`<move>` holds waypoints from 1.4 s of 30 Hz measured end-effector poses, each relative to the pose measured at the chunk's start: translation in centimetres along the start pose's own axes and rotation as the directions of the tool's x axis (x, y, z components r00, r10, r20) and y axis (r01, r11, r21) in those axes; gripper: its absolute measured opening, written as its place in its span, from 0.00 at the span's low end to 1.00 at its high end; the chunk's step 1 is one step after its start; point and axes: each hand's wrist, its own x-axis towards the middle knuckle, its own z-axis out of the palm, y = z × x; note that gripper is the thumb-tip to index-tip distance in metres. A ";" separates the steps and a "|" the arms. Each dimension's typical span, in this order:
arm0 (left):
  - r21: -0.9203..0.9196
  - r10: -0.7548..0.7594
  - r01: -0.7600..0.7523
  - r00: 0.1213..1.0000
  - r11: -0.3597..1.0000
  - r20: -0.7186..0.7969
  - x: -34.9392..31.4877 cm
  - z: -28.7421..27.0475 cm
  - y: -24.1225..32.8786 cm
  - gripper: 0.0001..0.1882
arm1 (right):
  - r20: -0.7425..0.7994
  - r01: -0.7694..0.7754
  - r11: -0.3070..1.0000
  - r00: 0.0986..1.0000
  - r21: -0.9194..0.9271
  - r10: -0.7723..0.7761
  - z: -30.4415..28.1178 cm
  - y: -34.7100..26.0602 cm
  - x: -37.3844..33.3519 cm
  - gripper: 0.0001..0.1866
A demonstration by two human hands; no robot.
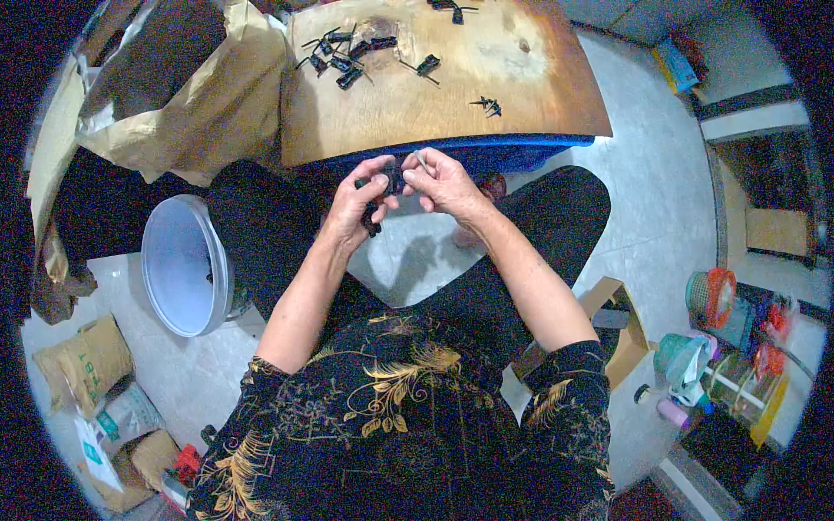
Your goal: The recorder is assembling small black plastic components and placing them into a bin.
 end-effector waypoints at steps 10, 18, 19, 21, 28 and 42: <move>0.181 0.008 -0.028 0.994 0.983 0.112 -0.2 0.3 -0.4 0.20 | 0.047 -0.138 0.989 0.990 0.053 0.136 -1.1 1.2 0.6 0.11; 0.546 0.096 -0.169 0.982 0.821 0.160 0.0 0.7 -1.3 0.20 | -0.008 -0.102 0.988 0.995 -0.116 0.102 -0.2 1.9 1.1 0.10; 0.559 0.099 -0.166 0.984 0.812 0.149 0.1 0.8 -1.3 0.19 | -0.021 -0.082 0.986 0.997 -0.144 0.080 -0.1 2.0 1.2 0.10; 0.535 0.090 -0.141 0.989 0.833 0.120 0.2 0.9 -1.1 0.19 | -0.030 -0.066 0.983 0.998 -0.173 0.062 0.2 1.8 1.3 0.10; 0.439 0.015 -0.031 0.999 0.898 0.040 0.7 0.6 -0.5 0.15 | 0.046 0.003 0.946 0.999 -0.324 0.013 0.5 1.1 0.7 0.17; 0.585 0.166 -0.104 0.985 0.804 -0.053 1.4 0.3 -1.5 0.12 | 0.028 0.122 0.877 0.992 -0.464 -0.122 0.8 3.7 2.6 0.11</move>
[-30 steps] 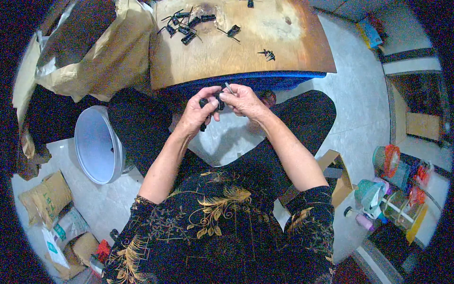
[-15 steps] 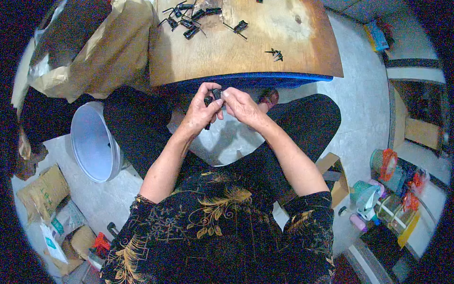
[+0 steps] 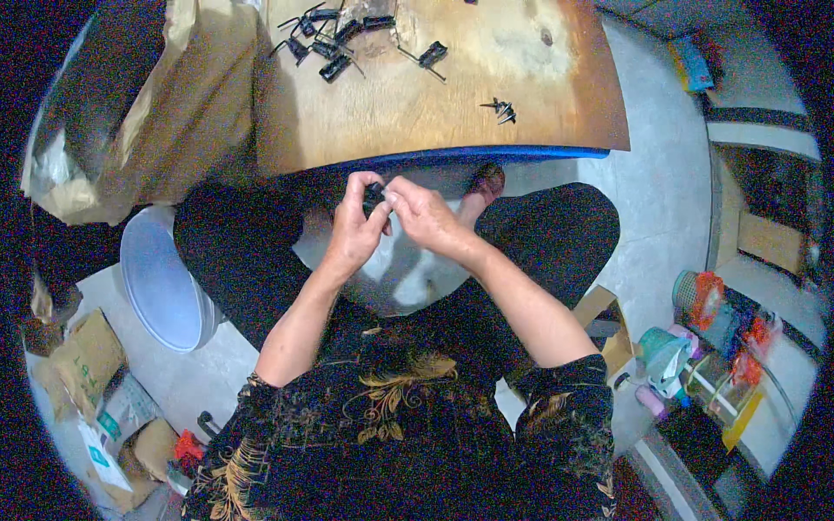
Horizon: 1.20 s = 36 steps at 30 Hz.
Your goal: The recorder is assembling small black plastic components and placing them into a bin.
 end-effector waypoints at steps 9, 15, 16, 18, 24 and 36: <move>0.139 0.105 -0.086 0.986 0.987 -0.132 0.8 -1.3 0.3 0.13 | -0.042 -0.014 0.998 0.999 0.055 0.016 0.5 -2.0 1.8 0.09; 0.480 0.542 -0.337 0.742 0.810 -0.394 -2.3 -8.4 7.8 0.13 | -0.203 -0.123 0.953 0.977 -0.276 0.068 -5.5 -5.8 6.5 0.17; 0.292 0.443 -0.336 0.733 0.895 -0.516 -3.8 -10.3 8.8 0.14 | -0.290 -0.076 0.891 0.955 -0.447 -0.064 -6.5 -4.7 7.9 0.17; 0.231 0.459 -0.416 0.612 0.879 -0.644 -6.1 -14.1 11.1 0.17 | -0.279 0.060 0.649 0.870 -0.758 -0.406 -9.0 -1.8 10.5 0.17; 0.336 0.273 0.020 0.536 0.942 -0.798 -10.3 -28.2 2.8 0.15 | -0.302 -0.158 0.528 0.933 -0.835 -0.198 -11.5 -0.8 11.0 0.11; 0.816 0.602 0.228 0.576 0.532 -0.553 -11.6 -29.2 -0.9 0.21 | -0.240 0.017 0.997 0.970 -0.080 -0.036 -5.9 -2.8 5.1 0.07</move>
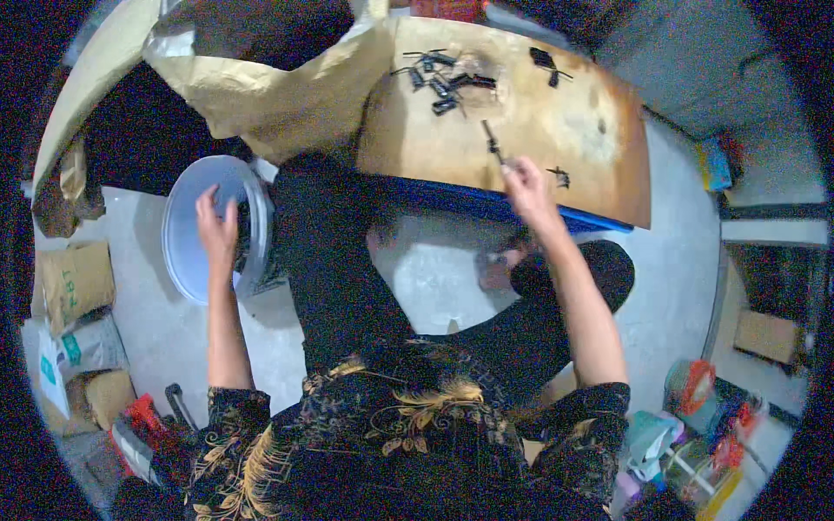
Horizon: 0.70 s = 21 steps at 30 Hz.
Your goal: The recorder is assembling small black plastic components and placing them into a bin.
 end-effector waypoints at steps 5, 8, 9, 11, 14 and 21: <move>-0.840 0.116 0.453 0.857 0.298 0.503 -1.1 -0.8 18.1 0.24 | 0.141 -0.052 0.967 0.990 0.250 0.017 1.4 -5.3 -6.4 0.07; -0.476 0.321 0.879 0.458 -0.028 0.829 -3.7 1.8 23.1 0.31 | 0.152 0.022 0.975 0.987 0.220 -0.057 2.1 -6.1 -8.5 0.04; -0.421 0.365 0.904 0.418 -0.074 0.832 -4.2 2.7 24.0 0.33 | 0.168 0.061 0.972 0.981 0.229 -0.101 2.3 -6.5 -9.1 0.04; -0.329 0.467 0.928 0.373 -0.177 0.802 -5.2 4.7 25.1 0.31 | 0.196 0.086 0.960 0.970 0.268 -0.142 2.4 -6.7 -10.1 0.04; -0.214 0.529 0.934 0.340 -0.286 0.777 -5.6 6.4 25.7 0.30 | 0.189 0.136 0.957 0.964 0.255 -0.188 2.5 -3.9 -10.7 0.03; -0.259 0.420 0.912 0.380 -0.317 0.824 -7.4 8.4 25.9 0.21 | 0.210 0.080 0.985 0.971 0.154 -0.112 2.9 -1.7 -11.1 0.03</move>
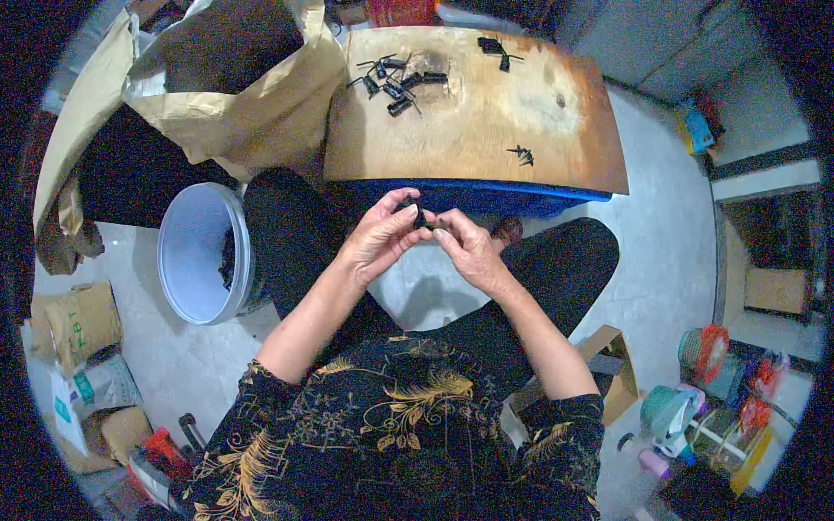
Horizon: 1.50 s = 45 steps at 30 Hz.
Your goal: The recorder is assembling small black plastic components and placing them into a bin.
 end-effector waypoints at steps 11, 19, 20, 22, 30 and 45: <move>0.634 0.176 -0.079 0.980 0.770 -0.092 1.1 -1.5 -2.6 0.14 | -0.021 -0.074 0.997 0.997 0.001 0.074 0.8 0.5 1.3 0.13; 0.889 0.212 -0.008 0.972 0.457 -0.100 1.4 -1.6 -2.7 0.15 | 0.007 -0.097 0.978 0.995 -0.187 0.100 0.8 1.1 1.7 0.12; 0.888 0.208 -0.001 0.972 0.460 -0.106 1.5 -1.8 -2.8 0.15 | 0.010 -0.103 0.977 0.994 -0.184 0.107 0.8 1.3 1.7 0.12; 0.904 0.246 -0.026 0.965 0.427 -0.088 1.7 -2.2 -3.2 0.15 | 0.019 -0.104 0.972 0.994 -0.209 0.111 0.9 2.1 1.8 0.11; 0.963 0.387 -0.065 0.921 0.262 -0.043 1.9 -3.2 -3.8 0.14 | -0.047 -0.070 0.965 0.997 -0.253 0.060 2.4 3.5 2.7 0.09; 0.083 0.045 -0.032 0.987 0.996 -0.154 2.2 -2.9 -1.7 0.17 | -0.052 -0.211 0.893 0.966 0.397 0.252 0.6 2.1 3.0 0.07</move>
